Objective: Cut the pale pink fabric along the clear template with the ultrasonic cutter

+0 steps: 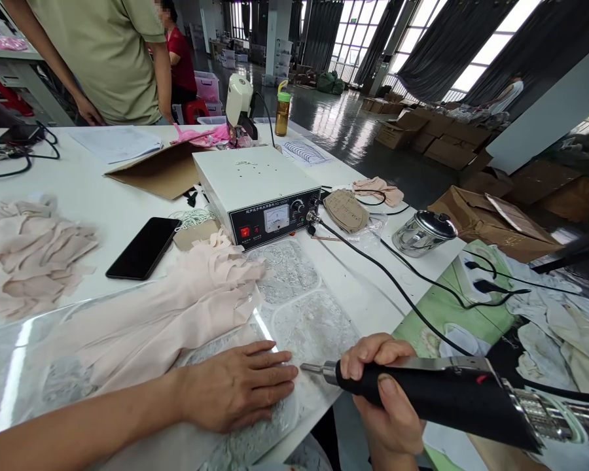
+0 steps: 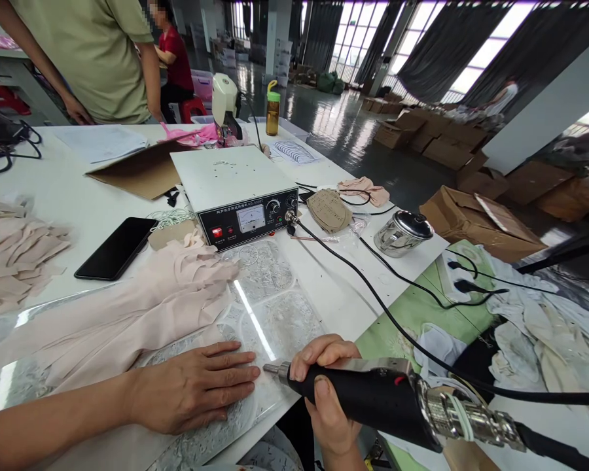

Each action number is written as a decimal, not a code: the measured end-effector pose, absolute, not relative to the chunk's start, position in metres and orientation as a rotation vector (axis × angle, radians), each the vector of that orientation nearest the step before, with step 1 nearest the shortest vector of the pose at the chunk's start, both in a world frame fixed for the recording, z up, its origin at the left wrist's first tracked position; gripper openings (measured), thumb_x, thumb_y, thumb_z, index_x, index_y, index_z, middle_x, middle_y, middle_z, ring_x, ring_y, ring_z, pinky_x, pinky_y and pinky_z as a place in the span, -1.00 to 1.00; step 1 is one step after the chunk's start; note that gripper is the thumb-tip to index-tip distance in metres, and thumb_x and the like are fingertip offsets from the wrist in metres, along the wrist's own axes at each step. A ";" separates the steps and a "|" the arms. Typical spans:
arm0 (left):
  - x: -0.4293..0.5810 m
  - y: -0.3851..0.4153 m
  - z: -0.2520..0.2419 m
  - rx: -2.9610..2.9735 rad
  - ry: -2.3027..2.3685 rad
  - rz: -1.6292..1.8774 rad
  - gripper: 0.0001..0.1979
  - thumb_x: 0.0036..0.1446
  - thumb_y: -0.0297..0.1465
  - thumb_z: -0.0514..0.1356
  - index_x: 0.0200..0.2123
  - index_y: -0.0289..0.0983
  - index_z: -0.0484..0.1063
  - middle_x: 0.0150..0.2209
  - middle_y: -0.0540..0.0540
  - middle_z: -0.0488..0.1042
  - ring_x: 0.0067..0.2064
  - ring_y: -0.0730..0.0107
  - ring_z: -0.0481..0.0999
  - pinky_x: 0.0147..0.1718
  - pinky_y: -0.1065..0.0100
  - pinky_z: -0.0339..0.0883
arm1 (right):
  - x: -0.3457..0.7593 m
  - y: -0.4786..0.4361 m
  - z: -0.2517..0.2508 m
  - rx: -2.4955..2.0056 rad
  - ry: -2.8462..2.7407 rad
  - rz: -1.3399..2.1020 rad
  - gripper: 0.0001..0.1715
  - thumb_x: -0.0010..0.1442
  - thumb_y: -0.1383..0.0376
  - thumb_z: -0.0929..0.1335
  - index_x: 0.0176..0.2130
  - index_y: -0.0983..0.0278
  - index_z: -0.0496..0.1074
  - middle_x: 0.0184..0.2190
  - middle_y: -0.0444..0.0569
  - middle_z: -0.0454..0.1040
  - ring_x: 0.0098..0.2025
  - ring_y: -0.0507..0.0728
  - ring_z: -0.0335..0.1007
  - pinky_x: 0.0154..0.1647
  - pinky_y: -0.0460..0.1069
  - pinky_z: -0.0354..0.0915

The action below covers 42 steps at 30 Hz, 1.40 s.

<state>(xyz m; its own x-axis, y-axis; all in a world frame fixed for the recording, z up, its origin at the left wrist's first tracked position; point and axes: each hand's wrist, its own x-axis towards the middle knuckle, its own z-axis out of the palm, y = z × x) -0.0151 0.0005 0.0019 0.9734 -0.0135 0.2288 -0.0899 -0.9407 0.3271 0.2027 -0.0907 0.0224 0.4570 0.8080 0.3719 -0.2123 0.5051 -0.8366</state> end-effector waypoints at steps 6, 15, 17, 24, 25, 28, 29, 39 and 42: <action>-0.016 0.000 0.002 2.783 -0.073 0.310 -0.63 0.45 -0.34 0.00 0.20 -0.37 0.33 0.24 -0.20 0.37 0.30 0.17 0.29 0.34 0.17 0.02 | 0.207 -0.102 0.027 -0.825 -0.849 0.745 -0.85 0.21 0.20 0.36 -0.33 0.21 0.35 -0.43 -0.16 0.29 -0.55 -0.02 0.30 -0.59 -0.07 0.33; -0.016 0.000 -0.001 2.745 -0.067 0.324 -0.61 0.43 -0.35 0.03 0.23 -0.35 0.31 0.23 -0.22 0.37 0.30 0.14 0.29 0.34 0.12 0.05 | 0.204 -0.104 0.024 -0.841 -0.856 0.710 -0.83 0.19 0.18 0.38 -0.32 0.21 0.33 -0.43 -0.15 0.29 -0.55 -0.01 0.29 -0.61 -0.05 0.33; -0.016 0.000 -0.001 2.743 -0.067 0.328 -0.62 0.43 -0.35 0.03 0.23 -0.35 0.31 0.23 -0.21 0.37 0.30 0.15 0.29 0.34 0.12 0.05 | 0.203 -0.103 0.023 -0.840 -0.867 0.713 -0.82 0.19 0.18 0.38 -0.32 0.21 0.33 -0.43 -0.16 0.29 -0.55 -0.01 0.30 -0.61 -0.05 0.34; -0.016 0.000 0.000 2.800 -0.084 0.258 -0.62 0.46 -0.34 -0.03 0.20 -0.40 0.32 0.26 -0.22 0.34 0.31 0.12 0.28 0.35 0.12 0.01 | 0.205 -0.103 0.025 -0.826 -0.878 0.733 -0.85 0.19 0.21 0.37 -0.32 0.21 0.33 -0.43 -0.17 0.30 -0.54 -0.02 0.31 -0.56 -0.06 0.38; -0.016 0.000 0.000 2.800 -0.085 0.252 -0.61 0.46 -0.33 -0.04 0.21 -0.39 0.31 0.26 -0.21 0.33 0.31 0.12 0.27 0.35 0.12 0.01 | 0.205 -0.104 0.025 -0.826 -0.869 0.728 -0.85 0.18 0.21 0.37 -0.32 0.22 0.34 -0.43 -0.16 0.30 -0.54 -0.02 0.31 -0.56 -0.06 0.37; -0.017 -0.001 -0.003 2.791 -0.084 0.265 -0.61 0.46 -0.33 -0.06 0.20 -0.39 0.31 0.26 -0.24 0.34 0.32 0.12 0.26 0.34 0.10 0.02 | 0.208 -0.105 0.025 -0.815 -0.828 0.693 -0.88 0.18 0.23 0.36 -0.32 0.22 0.35 -0.42 -0.16 0.29 -0.53 -0.02 0.31 -0.57 -0.05 0.36; -0.017 -0.001 -0.004 2.790 -0.083 0.276 -0.61 0.46 -0.33 -0.06 0.20 -0.39 0.32 0.25 -0.25 0.34 0.32 0.12 0.26 0.34 0.09 0.02 | 0.208 -0.105 0.024 -0.812 -0.816 0.681 -0.90 0.17 0.24 0.35 -0.32 0.22 0.36 -0.42 -0.15 0.30 -0.53 -0.02 0.31 -0.56 -0.05 0.36; -0.029 0.003 0.010 2.766 0.041 0.336 -0.64 0.43 -0.35 0.02 0.22 -0.31 0.29 0.27 -0.25 0.31 0.32 0.13 0.25 0.31 0.15 0.13 | 0.211 -0.104 0.013 -0.801 -0.785 0.636 -0.90 0.16 0.24 0.37 -0.30 0.21 0.36 -0.40 -0.14 0.30 -0.51 -0.01 0.29 -0.52 0.00 0.36; -0.042 -0.001 0.014 2.805 0.124 0.359 -0.68 0.41 -0.41 0.04 0.17 -0.31 0.34 0.24 -0.24 0.36 0.31 0.13 0.27 0.31 0.14 0.14 | 0.213 -0.104 0.009 -0.789 -0.769 0.636 -0.89 0.15 0.25 0.36 -0.29 0.22 0.37 -0.39 -0.14 0.29 -0.50 0.00 0.30 -0.52 0.00 0.36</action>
